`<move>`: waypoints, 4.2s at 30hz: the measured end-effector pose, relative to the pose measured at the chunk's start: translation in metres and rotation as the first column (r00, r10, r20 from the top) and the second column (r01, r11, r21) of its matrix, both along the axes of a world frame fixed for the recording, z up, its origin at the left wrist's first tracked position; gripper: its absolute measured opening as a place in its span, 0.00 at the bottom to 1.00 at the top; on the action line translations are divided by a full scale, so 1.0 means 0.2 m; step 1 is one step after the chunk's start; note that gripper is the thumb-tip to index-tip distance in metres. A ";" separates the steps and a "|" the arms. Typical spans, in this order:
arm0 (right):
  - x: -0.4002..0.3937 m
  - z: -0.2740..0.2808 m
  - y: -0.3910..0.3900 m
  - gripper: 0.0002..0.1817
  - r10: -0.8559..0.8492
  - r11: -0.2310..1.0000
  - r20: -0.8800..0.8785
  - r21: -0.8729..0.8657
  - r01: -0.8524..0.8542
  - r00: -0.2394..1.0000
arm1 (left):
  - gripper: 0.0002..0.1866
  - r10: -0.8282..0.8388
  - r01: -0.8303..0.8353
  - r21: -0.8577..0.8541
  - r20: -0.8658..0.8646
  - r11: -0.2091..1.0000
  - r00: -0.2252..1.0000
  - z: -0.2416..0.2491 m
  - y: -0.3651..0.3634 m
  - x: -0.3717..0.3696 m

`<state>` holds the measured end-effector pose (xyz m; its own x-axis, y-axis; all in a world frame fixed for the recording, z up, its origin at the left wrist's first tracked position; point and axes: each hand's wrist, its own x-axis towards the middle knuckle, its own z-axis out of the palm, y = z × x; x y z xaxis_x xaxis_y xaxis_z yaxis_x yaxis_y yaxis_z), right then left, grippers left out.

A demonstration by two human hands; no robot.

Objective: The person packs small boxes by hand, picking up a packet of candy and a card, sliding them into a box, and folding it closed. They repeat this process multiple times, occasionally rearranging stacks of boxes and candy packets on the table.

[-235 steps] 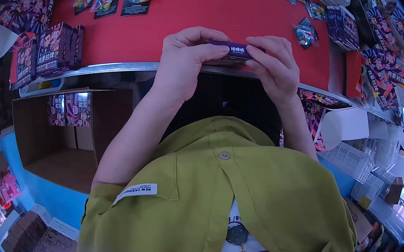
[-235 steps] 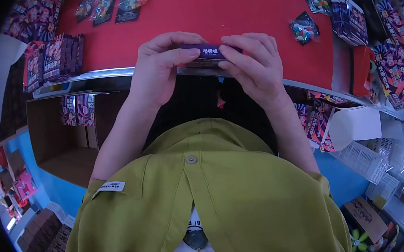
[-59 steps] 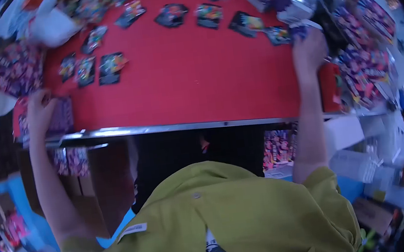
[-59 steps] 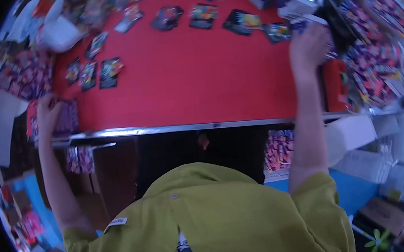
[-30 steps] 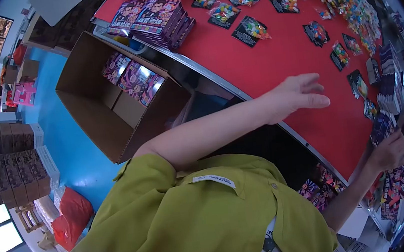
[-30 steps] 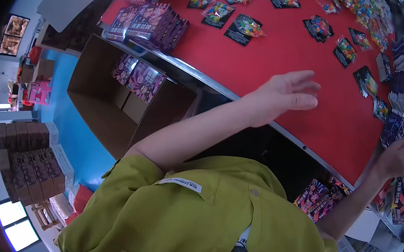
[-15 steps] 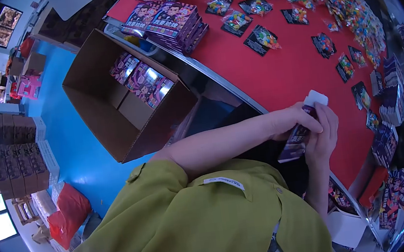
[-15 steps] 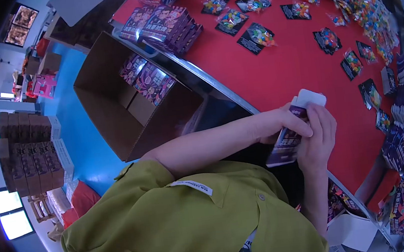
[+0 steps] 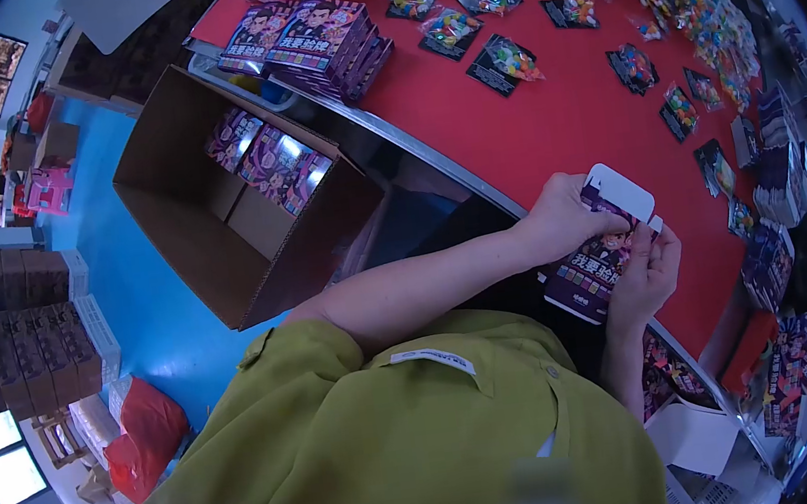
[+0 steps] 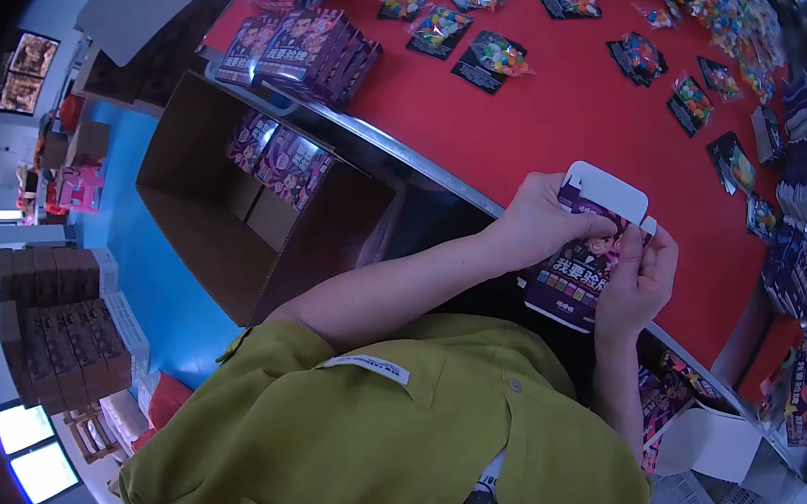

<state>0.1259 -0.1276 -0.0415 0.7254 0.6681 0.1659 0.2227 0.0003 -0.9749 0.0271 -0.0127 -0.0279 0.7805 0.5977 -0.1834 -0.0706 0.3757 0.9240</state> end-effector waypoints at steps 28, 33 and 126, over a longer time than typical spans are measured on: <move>0.02 0.11 -0.25 0.20 0.582 0.811 0.761 -0.571 -0.130 0.288 | 0.07 0.161 -0.046 0.542 -0.167 0.839 0.973 -0.18 0.09 0.05; 0.07 0.04 -0.22 0.19 0.339 0.924 0.895 -0.258 -0.282 0.290 | 0.05 0.077 0.042 0.478 -0.226 0.877 0.971 -0.12 0.08 0.04; 0.25 0.07 0.02 0.14 0.093 0.976 0.606 0.103 -0.193 0.790 | 0.18 0.214 -0.235 0.916 0.171 0.325 0.962 0.00 0.16 -0.01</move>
